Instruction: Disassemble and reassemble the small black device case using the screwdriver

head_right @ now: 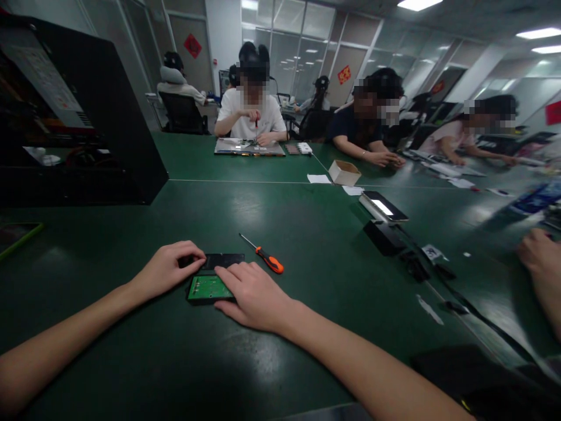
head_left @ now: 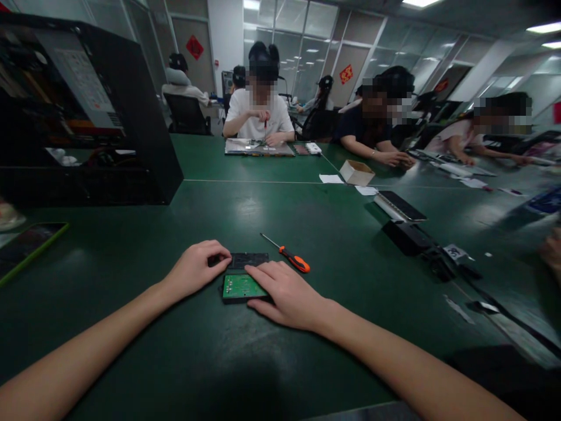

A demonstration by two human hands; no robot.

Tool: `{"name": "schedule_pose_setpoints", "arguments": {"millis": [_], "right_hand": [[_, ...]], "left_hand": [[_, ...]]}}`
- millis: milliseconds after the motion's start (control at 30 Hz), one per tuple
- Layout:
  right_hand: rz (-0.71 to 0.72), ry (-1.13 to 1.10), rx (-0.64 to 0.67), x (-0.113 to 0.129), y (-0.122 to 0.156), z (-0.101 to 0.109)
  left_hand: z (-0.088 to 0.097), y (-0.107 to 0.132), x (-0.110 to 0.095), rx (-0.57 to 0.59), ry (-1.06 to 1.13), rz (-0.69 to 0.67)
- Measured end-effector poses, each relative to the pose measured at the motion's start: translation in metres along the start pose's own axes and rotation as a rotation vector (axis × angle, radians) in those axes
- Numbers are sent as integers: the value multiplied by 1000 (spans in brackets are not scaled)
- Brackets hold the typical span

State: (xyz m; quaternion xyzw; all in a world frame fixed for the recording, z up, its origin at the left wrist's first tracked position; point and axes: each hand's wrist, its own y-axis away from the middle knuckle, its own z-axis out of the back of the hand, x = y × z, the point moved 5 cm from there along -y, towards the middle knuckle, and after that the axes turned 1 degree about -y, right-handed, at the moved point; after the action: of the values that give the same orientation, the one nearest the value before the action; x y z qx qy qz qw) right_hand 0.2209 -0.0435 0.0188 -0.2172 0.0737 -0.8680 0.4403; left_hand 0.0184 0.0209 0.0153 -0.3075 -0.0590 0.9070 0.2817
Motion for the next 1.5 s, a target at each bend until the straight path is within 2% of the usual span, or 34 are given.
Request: {"name": "schedule_pose_setpoints", "arguments": {"millis": [367,500,567,633,700,800,900,933,1033,1100,1200,1300,1433,1500], "right_hand": [[33,-5,-18,-1,2,6],[32,0,-190,-11,10,33],[-28,45,-317,-23,17,55],[-150,122,-435,-41,32,77],[-317,213,-514,-62,57,95],[-546,424,-607,-90,117,117],[-836,665,-554,-110,192,129],[-945,709,-498,-116,217,131],[-1214,722,-407,-128,284,133],[-1297,694,-394,-134,311,132],[-1295,686,-411,-138,326,126],[-1249,741,-435,-134,320,122],[-1057,853,-560,-109,290,128],[-918,810,-653,-92,266,130]], "left_hand": [[1,0,2,-5,-28,-19],[1,1,1,7,-54,-21],[0,1,0,7,-56,-25],[0,1,-2,4,-44,-31],[-1,1,-2,7,-31,-29],[-3,1,-1,1,-18,-23],[-6,1,1,2,-38,-13],[-6,1,2,1,-47,-7],[-6,0,5,-13,-56,21],[-5,0,6,-28,-43,53],[-2,0,9,-51,-12,99],[-1,-1,11,-87,47,125],[0,0,10,-159,207,167],[-3,1,7,-164,297,190]]}}
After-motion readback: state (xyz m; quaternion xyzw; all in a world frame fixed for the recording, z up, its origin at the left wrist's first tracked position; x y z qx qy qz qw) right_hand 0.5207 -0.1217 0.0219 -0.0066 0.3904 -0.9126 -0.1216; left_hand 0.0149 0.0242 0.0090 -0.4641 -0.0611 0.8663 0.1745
